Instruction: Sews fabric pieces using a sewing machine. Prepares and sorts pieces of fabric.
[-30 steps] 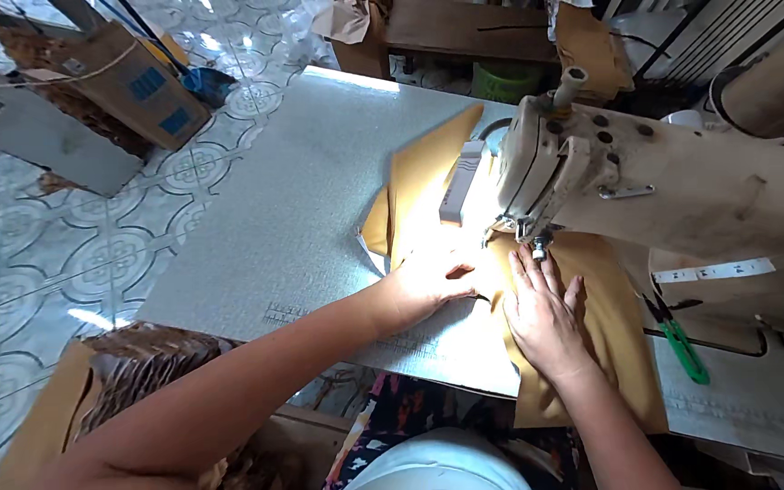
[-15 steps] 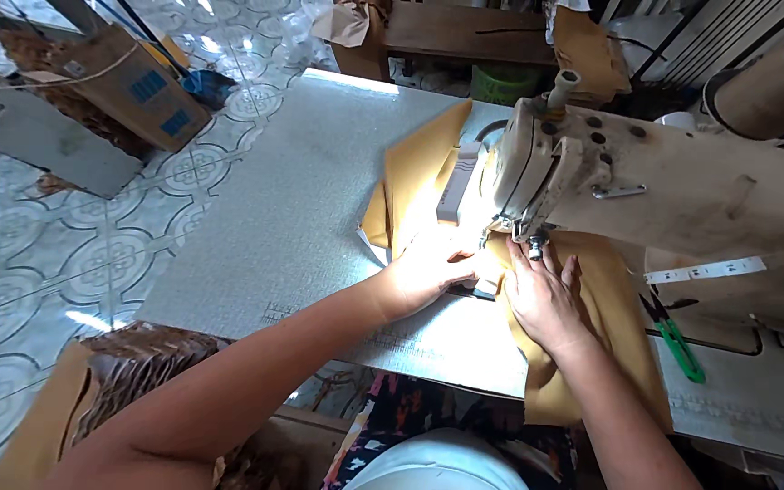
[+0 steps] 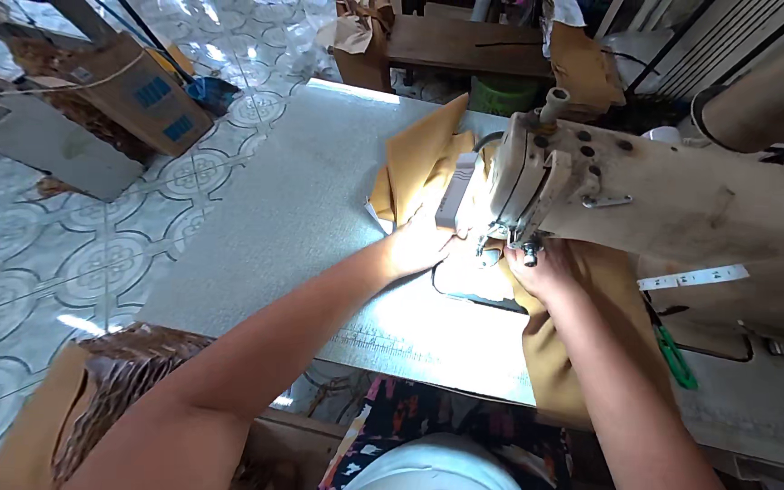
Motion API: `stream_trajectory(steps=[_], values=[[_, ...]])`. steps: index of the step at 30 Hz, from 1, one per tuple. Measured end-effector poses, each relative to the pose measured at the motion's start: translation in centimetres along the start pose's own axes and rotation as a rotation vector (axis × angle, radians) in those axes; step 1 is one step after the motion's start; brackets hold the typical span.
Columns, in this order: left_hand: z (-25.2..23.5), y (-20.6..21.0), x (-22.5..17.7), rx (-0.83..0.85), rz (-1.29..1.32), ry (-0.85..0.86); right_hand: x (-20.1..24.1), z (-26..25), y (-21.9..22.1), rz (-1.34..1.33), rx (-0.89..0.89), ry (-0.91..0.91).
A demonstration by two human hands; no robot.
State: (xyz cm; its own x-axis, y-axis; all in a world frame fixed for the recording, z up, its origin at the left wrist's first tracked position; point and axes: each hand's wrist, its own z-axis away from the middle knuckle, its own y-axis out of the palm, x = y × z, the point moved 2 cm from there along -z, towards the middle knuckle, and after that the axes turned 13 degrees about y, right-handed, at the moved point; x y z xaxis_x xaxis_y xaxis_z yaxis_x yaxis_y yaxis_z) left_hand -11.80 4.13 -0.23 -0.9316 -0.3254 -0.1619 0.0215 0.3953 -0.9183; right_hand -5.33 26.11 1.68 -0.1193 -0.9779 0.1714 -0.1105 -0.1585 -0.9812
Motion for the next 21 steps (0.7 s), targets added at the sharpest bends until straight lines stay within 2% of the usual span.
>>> stream_trajectory(steps=[3,5,7,9,12,14,16,18,20,21], values=[[-1.0,-0.3,1.8,0.188,0.099,-0.213,-0.1,-0.8,-0.5,-0.042,0.048,0.056],[-1.7,-1.5,1.7,0.138,0.192,-0.257,-0.3,-0.6,-1.2,-0.066,0.047,0.052],[-2.2,-3.7,1.2,0.073,0.216,-0.257,-0.8,0.8,-2.1,-0.059,-0.109,0.018],[-2.7,-5.4,1.1,0.16,0.143,-0.34,-1.6,3.9,-3.9,0.015,-0.24,0.049],[-1.8,-5.9,1.0,0.26,0.18,-0.523,-3.3,10.0,-5.2,0.008,-0.015,0.286],[-1.2,-6.1,0.1,0.256,0.197,-0.643,-3.9,11.5,-4.6,0.006,0.046,0.347],[-0.3,-5.6,-0.7,0.239,0.156,-0.759,-4.2,9.4,-4.5,0.058,0.06,0.349],[1.0,-4.9,-1.3,0.303,0.019,-0.846,-4.5,4.9,-4.6,0.098,0.059,0.389],[2.8,-4.7,-2.2,0.368,-0.093,-0.884,-4.9,0.8,-4.0,0.015,-0.007,0.353],[3.6,-5.0,-2.9,0.393,-0.113,-0.906,-4.5,-0.4,-3.9,-0.031,0.021,0.33]])
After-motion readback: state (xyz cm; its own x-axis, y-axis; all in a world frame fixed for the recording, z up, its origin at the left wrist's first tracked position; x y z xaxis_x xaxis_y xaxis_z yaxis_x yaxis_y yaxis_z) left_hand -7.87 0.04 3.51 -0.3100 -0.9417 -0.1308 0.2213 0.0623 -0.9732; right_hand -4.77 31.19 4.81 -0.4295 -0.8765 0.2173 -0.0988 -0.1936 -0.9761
